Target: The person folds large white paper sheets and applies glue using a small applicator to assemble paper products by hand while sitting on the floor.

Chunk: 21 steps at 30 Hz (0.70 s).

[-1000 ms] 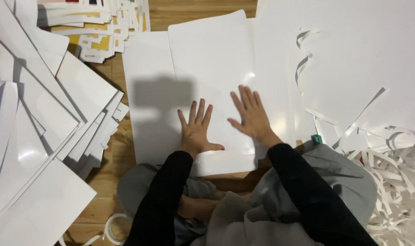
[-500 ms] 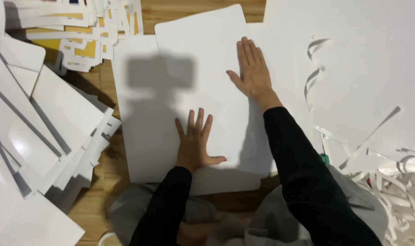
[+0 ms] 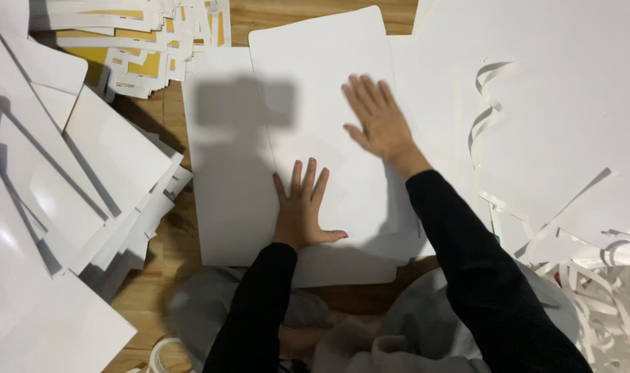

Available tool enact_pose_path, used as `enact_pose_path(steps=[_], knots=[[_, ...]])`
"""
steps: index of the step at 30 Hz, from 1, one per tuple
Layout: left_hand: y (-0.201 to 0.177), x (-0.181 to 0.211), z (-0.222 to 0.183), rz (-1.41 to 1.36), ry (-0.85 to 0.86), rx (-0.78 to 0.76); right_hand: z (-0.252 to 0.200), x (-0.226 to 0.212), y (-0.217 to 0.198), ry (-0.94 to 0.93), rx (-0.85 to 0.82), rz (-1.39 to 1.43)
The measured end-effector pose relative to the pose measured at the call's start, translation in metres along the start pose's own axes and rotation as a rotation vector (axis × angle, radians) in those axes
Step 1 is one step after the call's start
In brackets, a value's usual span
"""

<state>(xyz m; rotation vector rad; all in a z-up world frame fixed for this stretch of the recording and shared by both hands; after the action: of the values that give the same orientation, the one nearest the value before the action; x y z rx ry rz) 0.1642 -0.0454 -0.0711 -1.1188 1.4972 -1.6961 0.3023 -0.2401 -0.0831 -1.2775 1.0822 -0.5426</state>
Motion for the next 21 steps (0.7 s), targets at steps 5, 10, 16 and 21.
enact_pose_path(steps=[5, 10, 16, 21], knots=[[-0.015, 0.0, 0.0, 0.151, 0.096, -0.214, -0.095, -0.054, 0.033, -0.314, 0.077, 0.079], [-0.039, 0.017, -0.003, 0.412, 0.085, -0.389, -0.18, -0.08, 0.039, -0.418, -0.098, 0.013], [-0.035, 0.034, -0.021, 0.444, -0.065, -0.463, -0.235, -0.106, 0.039, -0.494, -0.172, -0.055], [-0.019, 0.049, -0.052, 0.312, -0.132, -0.283, -0.266, -0.114, 0.042, -0.31, -0.217, 0.27]])
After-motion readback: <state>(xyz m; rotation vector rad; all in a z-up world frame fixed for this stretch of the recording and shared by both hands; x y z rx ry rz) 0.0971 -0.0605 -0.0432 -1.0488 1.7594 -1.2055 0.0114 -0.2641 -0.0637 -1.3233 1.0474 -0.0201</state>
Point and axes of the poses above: each hand's wrist, its own z-axis towards the middle knuckle, its own y-axis out of the palm, x = y × z, the point moved 1 cm from there along z, towards the middle knuckle, and after that the axes turned 11 degrees about z, right-handed, at the moved point
